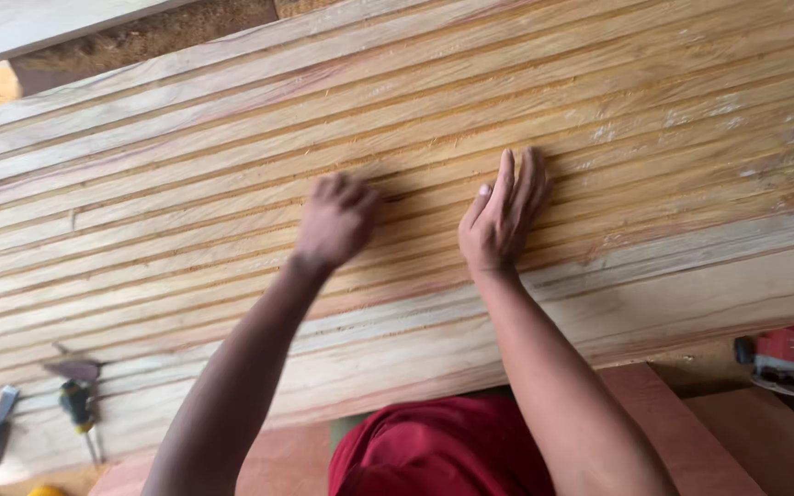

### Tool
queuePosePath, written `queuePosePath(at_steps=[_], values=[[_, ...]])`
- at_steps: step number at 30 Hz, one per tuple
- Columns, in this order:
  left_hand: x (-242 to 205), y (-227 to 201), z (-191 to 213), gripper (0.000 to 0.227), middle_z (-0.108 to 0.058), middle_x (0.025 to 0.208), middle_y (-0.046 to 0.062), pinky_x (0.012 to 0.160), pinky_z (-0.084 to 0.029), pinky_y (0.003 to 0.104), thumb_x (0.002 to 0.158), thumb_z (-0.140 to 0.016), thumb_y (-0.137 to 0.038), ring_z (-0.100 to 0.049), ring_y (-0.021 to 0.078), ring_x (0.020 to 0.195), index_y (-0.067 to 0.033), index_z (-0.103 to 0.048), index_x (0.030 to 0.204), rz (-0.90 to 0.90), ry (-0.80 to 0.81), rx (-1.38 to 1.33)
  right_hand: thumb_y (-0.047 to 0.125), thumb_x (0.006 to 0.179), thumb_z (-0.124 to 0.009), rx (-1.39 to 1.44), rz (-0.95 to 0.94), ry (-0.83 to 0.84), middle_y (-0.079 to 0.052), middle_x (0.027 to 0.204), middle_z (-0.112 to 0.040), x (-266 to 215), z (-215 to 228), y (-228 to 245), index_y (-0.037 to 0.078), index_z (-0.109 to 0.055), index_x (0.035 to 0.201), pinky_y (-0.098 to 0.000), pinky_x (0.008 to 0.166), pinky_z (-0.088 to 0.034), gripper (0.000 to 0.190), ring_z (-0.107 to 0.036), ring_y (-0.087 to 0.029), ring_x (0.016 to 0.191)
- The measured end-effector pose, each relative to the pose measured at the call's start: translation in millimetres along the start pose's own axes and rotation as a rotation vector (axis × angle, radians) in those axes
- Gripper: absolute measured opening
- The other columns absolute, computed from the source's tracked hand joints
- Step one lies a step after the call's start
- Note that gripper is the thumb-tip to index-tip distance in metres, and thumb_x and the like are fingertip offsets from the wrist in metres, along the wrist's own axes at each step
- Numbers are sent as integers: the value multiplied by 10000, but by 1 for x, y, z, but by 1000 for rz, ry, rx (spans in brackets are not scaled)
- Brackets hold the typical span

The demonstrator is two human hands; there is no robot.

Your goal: The person sands a large wooden board with a sanding block, moving it back and forth along the grain. The person occasionally pauses to wipe the surface with their hand to check smoothness.

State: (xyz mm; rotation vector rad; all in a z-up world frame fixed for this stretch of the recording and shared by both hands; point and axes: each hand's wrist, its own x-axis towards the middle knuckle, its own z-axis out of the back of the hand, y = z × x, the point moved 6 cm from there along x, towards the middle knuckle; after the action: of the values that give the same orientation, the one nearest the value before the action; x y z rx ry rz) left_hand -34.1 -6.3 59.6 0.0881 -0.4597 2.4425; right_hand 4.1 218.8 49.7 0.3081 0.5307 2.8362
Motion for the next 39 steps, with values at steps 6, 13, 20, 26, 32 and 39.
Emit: queuePosePath(at_steps=[6, 13, 20, 26, 32, 39], values=[[-105, 11, 87, 99, -594, 850, 61, 767, -438, 426, 973, -708, -80, -559, 265, 825, -104, -652, 895, 447, -200, 60, 212, 1070, -573, 145, 63, -25, -264, 1607, -367, 1, 14, 6, 16, -395, 1560, -631, 1279, -164, 556, -309, -435, 1531], [-122, -113, 21, 197, -596, 963, 91, 794, -436, 435, 956, -596, -147, -572, 277, 934, -149, -692, 1127, 535, 86, -159, 34, 874, -731, 581, 765, 453, -200, 1359, -585, -67, 45, 69, 13, -588, 1322, -457, 1065, -529, 471, -598, -365, 1250], [-127, -121, 14, 270, -613, 1186, 125, 984, -456, 446, 958, -594, -214, -574, 305, 1141, -118, -632, 1207, 508, 82, -225, -6, 816, -752, 579, 871, 695, -124, 930, -728, -86, 46, 76, 12, -722, 960, -396, 806, -591, 148, -703, -289, 893], [-145, -58, 12, 680, -236, 1701, 103, 1282, -102, 526, 1042, -478, -440, -180, 301, 1579, -156, -278, 1627, 688, 78, -110, 11, 978, -692, 620, 314, 415, -78, 938, -712, -12, 27, 40, 32, -707, 1083, -358, 756, -571, 108, -690, -252, 836], [-188, 22, 30, 703, -63, 1730, 90, 1275, 14, 496, 1104, -258, -533, -36, 273, 1588, -118, -139, 1659, 991, 248, -26, -52, 898, -688, 295, 830, 401, -157, 1104, -642, -15, 32, 73, -47, -672, 1293, -449, 940, -503, 395, -621, -340, 1031], [-255, 95, 64, 711, -45, 1747, 137, 1316, -5, 481, 1135, -271, -522, -30, 294, 1618, -91, -147, 1687, 1519, 97, 54, -110, 845, -649, 221, 953, 344, -112, 1104, -646, -25, 15, 103, 35, -731, 1158, -429, 929, -512, 354, -615, -303, 1038]])
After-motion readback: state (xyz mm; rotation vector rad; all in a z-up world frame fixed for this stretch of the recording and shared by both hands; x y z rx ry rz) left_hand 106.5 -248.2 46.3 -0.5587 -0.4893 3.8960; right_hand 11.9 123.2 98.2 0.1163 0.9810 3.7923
